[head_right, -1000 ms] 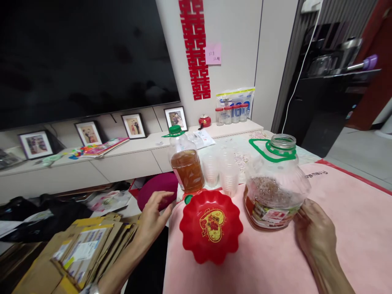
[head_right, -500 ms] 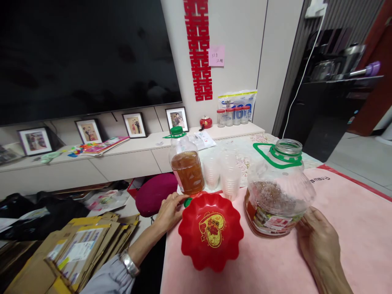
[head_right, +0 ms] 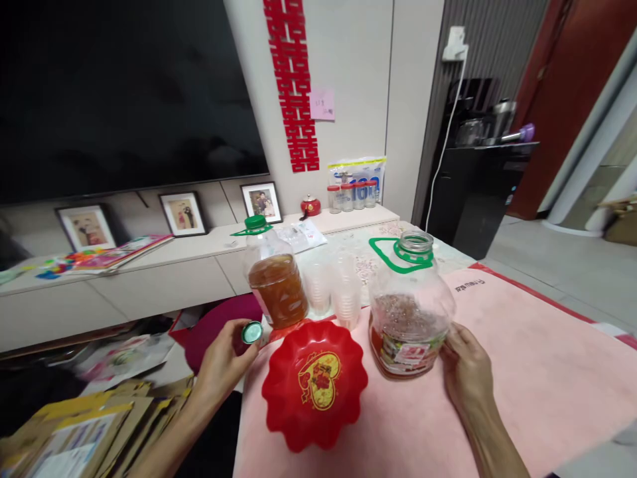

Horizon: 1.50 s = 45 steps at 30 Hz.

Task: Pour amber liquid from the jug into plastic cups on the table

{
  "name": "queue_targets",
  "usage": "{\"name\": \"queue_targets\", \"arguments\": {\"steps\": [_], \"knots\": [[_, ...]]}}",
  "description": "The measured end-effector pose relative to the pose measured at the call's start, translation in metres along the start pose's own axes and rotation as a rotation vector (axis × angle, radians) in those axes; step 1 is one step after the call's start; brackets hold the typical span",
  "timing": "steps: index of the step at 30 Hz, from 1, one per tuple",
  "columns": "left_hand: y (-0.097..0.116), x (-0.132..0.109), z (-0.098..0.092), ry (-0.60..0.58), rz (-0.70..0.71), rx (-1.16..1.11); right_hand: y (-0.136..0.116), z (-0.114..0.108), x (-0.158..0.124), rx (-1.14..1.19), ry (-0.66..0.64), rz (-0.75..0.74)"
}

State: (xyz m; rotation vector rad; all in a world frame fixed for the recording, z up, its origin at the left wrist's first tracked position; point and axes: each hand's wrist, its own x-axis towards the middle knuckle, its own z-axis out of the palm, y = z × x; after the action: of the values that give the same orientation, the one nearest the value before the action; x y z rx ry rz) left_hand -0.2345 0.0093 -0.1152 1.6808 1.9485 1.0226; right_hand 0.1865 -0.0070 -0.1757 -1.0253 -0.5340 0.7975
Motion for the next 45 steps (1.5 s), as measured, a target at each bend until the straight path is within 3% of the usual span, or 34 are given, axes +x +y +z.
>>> {"name": "queue_targets", "arguments": {"steps": [6,10,13,19,22,27,33,39,45], "knots": [[0.047,-0.015,-0.003,-0.055,0.004,-0.360,-0.001,0.002,-0.003,0.032,-0.004,0.055],[0.085,-0.024,-0.003,-0.186,-0.111,-0.719,-0.001,0.003,-0.004,0.039,-0.004,0.069],[0.112,-0.025,-0.004,-0.245,-0.145,-0.843,-0.001,0.004,-0.005,0.028,-0.013,0.065],[0.170,-0.017,-0.007,-0.331,-0.008,-0.962,-0.003,0.006,-0.009,0.002,-0.044,0.042],[0.200,-0.011,-0.014,-0.317,0.118,-1.005,-0.002,0.007,-0.009,-0.002,-0.052,0.044],[0.256,-0.004,-0.025,-0.328,0.367,-0.827,0.002,0.005,-0.006,-0.007,-0.061,0.057],[0.304,0.022,0.000,-0.418,0.744,-0.296,0.004,0.005,-0.003,-0.009,-0.085,0.065],[0.335,0.037,0.010,-0.468,0.790,0.235,-0.002,0.007,-0.006,-0.015,-0.088,0.066],[0.350,0.037,0.005,-0.527,0.803,0.330,-0.006,0.009,-0.008,-0.024,-0.093,0.060]]}}
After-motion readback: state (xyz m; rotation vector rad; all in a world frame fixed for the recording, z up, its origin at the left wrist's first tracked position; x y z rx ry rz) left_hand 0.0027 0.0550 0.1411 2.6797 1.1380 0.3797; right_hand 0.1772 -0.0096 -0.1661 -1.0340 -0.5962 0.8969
